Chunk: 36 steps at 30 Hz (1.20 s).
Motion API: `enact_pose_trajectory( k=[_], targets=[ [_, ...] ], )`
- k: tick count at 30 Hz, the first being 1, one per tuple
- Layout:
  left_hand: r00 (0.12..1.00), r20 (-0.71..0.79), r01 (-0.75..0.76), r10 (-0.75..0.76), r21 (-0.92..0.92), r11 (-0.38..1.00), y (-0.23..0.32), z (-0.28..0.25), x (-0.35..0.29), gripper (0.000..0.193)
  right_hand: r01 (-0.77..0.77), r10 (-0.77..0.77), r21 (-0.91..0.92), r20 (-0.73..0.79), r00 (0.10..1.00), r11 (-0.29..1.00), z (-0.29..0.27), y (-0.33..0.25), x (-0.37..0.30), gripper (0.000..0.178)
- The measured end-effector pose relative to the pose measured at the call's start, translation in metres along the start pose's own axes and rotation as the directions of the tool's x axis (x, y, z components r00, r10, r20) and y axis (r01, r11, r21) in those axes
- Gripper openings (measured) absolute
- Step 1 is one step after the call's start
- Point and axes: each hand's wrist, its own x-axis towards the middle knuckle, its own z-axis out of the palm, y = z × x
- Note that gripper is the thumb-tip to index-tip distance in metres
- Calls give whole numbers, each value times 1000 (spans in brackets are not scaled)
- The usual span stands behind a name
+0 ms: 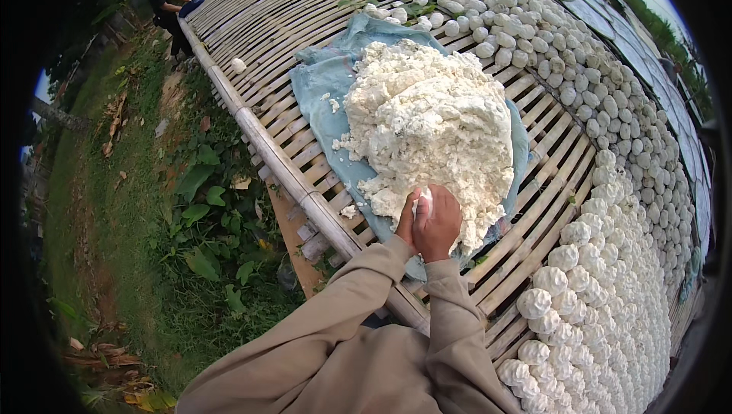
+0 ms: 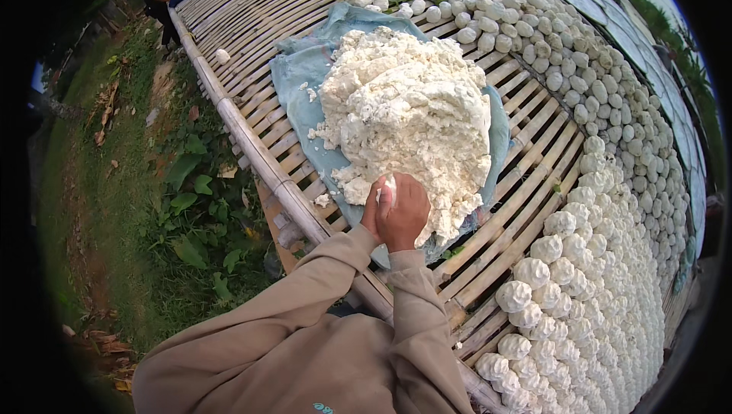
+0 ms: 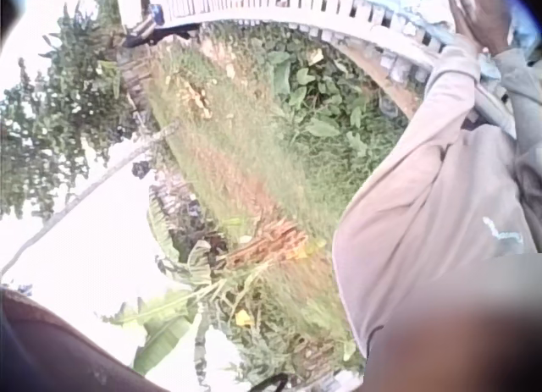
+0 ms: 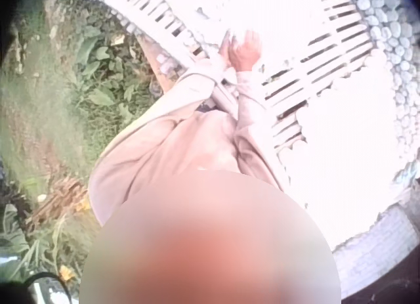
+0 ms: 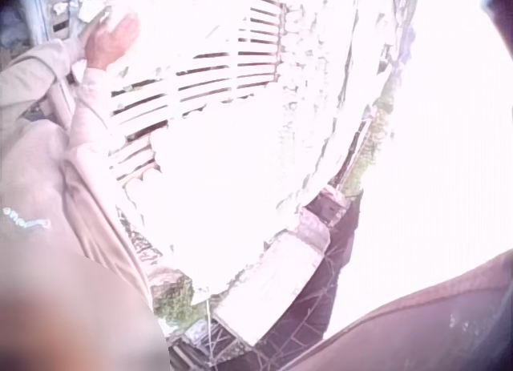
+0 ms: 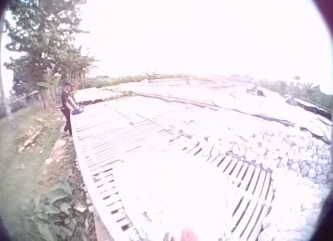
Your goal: The person repeatedly scoops portions of a white dough-like mass from a cloth on a bamboo rack, rolls them into small balls between both hands, and places them in neat rows on the rack. The process continues throughout the clip, with the pile of formed balls growing steadily.
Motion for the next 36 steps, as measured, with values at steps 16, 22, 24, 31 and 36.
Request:
enact_pose_trajectory(
  k=[16, 22, 24, 31, 36],
  targets=[
    [987, -18, 161, -161, 222, 962, -47, 24, 1, 80, -288, 275, 61, 167, 947, 956, -54, 38, -28, 40],
    [952, -17, 298, -305, 263, 918, -82, 24, 1, 61, -223, 206, -77, -185, 961, 972, -87, 65, -50, 46],
    [946, -73, 316, -315, 415, 853, -103, 22, 5, 62, -355, 355, 18, -2, 935, 935, -96, 70, -78, 47],
    [797, 139, 197, -588, 861, 470, -180, 31, -11, 86, -643, 790, 491, -176, 588, 588, -188, 97, -191, 74],
    [795, 184, 56, -578, 927, 372, -193, 34, -17, 87, -764, 699, 246, -627, 345, 597, -237, 137, -246, 72]
  ],
)
